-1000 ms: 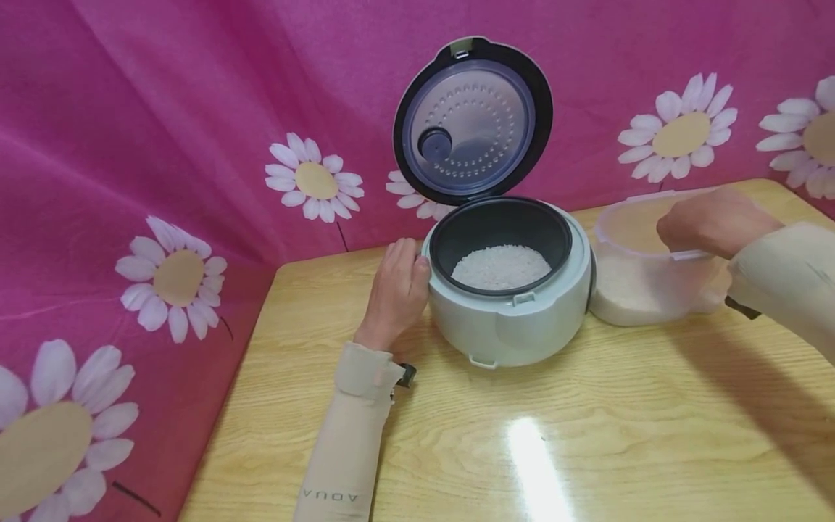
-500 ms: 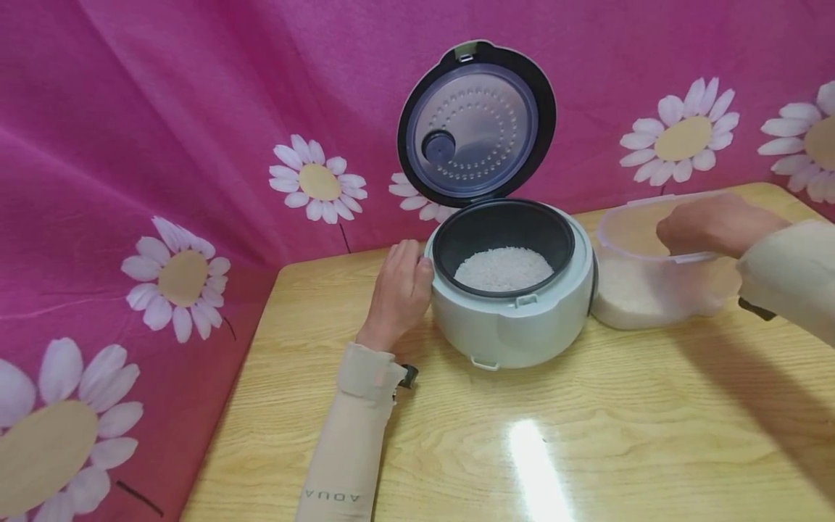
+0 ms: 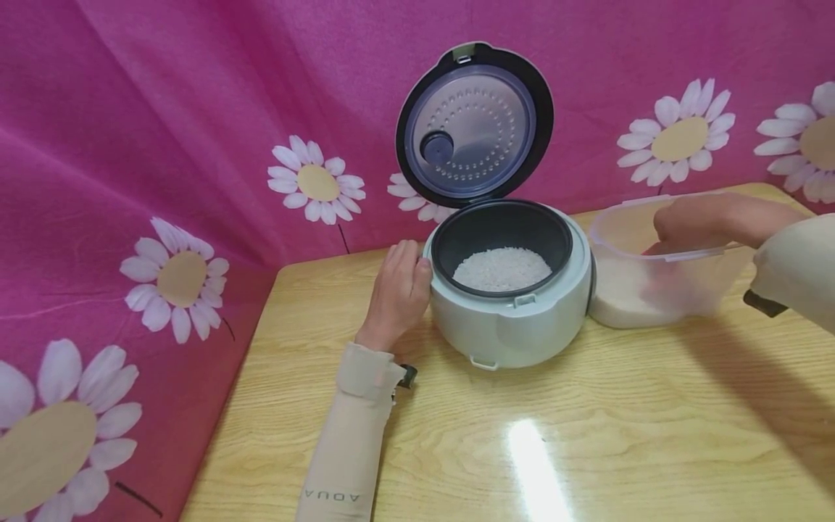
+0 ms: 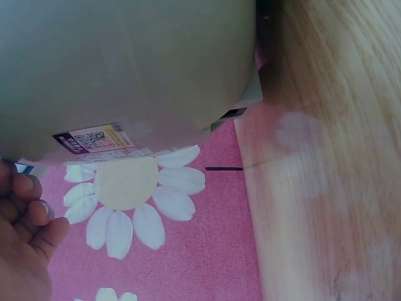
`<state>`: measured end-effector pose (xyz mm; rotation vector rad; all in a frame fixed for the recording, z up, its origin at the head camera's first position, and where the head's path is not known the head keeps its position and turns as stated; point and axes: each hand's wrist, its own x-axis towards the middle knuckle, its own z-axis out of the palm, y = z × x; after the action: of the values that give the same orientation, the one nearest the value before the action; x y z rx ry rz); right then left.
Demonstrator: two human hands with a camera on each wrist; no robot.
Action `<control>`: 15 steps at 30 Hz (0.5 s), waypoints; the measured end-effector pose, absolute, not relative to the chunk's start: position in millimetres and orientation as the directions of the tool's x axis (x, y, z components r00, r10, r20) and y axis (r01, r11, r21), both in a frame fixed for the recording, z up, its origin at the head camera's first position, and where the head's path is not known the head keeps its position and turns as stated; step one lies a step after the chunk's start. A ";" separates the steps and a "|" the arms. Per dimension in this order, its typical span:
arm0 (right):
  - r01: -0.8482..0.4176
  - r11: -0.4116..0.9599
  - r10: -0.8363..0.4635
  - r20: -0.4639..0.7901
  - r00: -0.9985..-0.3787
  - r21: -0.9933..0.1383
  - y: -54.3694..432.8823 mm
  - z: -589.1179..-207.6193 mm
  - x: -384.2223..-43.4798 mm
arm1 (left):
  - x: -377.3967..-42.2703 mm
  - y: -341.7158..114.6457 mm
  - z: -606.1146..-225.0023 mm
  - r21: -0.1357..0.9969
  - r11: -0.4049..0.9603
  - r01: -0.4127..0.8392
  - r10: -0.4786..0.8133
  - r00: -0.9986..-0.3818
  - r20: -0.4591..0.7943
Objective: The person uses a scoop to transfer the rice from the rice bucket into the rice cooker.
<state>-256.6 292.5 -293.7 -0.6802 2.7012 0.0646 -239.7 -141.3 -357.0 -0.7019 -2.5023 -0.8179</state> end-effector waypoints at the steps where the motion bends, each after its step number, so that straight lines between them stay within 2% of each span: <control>1: -0.461 0.885 -0.453 -0.341 -0.824 -0.062 292.5 -294.4 -257.7 | -239.8 -141.3 -357.2 0.425 0.700 0.574 0.331 -0.788 0.520; 15: -0.410 0.895 -0.445 -0.327 -0.834 -0.174 285.9 -295.7 -257.1 | -239.6 -140.1 -356.8 0.425 0.705 0.567 0.335 -0.796 0.504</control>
<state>-257.1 285.9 -295.7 -0.6307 2.6991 -0.1370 -239.6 -140.1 -356.8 -0.6997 -2.5221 -0.8141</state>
